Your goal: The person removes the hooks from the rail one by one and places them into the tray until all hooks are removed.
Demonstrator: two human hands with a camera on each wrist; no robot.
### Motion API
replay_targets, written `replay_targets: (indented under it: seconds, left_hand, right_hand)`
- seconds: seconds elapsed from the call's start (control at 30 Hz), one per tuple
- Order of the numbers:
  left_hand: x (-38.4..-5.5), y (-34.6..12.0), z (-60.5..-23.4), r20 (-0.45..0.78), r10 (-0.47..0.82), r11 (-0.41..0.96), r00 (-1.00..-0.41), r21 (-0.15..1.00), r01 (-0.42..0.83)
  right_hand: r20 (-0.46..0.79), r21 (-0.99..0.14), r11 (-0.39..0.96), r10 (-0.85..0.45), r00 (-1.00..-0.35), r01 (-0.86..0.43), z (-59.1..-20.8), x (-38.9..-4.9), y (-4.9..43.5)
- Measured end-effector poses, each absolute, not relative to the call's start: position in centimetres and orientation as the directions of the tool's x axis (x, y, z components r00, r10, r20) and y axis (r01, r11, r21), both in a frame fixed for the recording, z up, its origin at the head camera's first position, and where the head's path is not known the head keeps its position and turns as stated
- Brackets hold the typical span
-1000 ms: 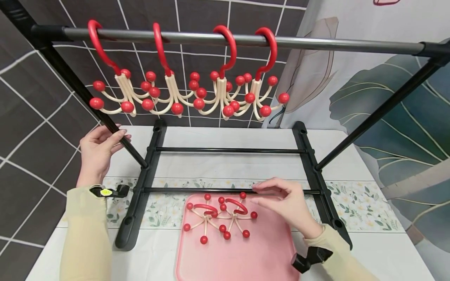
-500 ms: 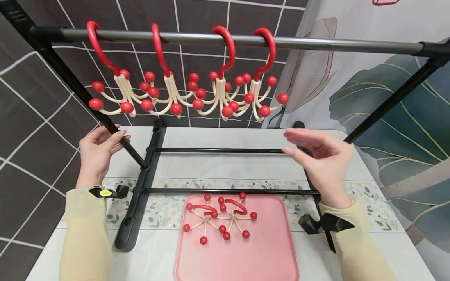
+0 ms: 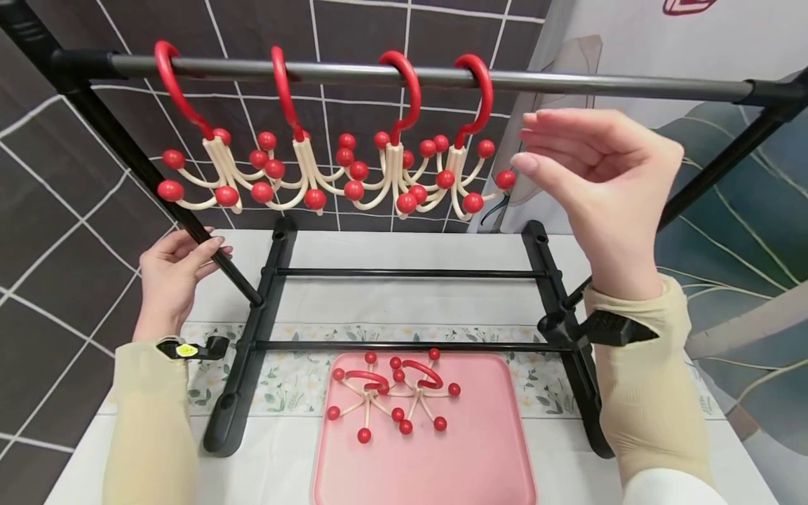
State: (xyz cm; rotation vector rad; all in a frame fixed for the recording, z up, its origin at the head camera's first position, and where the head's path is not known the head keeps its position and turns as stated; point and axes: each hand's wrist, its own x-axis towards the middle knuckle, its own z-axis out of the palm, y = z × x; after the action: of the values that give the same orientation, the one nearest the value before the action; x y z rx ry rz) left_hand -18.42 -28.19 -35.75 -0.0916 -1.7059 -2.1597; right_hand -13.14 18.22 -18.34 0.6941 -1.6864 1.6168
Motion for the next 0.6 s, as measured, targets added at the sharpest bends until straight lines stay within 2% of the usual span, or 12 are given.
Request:
replay_targets:
  seconds: [0.2,0.43,0.53,0.6]
  left_hand:
    - [-18.5,-28.2,-35.5,0.281,-0.249,-0.187,-0.927,0.925,0.331]
    - [-18.4,-28.2,-35.6,0.277,-0.249,-0.199,-0.928,0.923,0.329]
    - [-18.4,-28.2,-35.6,0.275,-0.249,-0.197,-0.929,0.924,0.327]
    - [-18.4,-28.2,-35.7,0.277,-0.248,-0.194,-0.928,0.925,0.328]
  right_hand:
    - [0.795,-0.592,0.211,-0.004,-0.606,-0.778,-17.9,-15.1,17.8]
    - [0.667,-0.714,0.3,0.017,-0.745,-0.633,-17.6,-16.0,16.5]
    - [0.656,-0.727,0.301,0.038,-0.754,-0.618,-17.8,-16.6,16.1]
    - [0.674,-0.716,0.291,0.048,-0.738,-0.635,-17.9,-17.0,16.0]
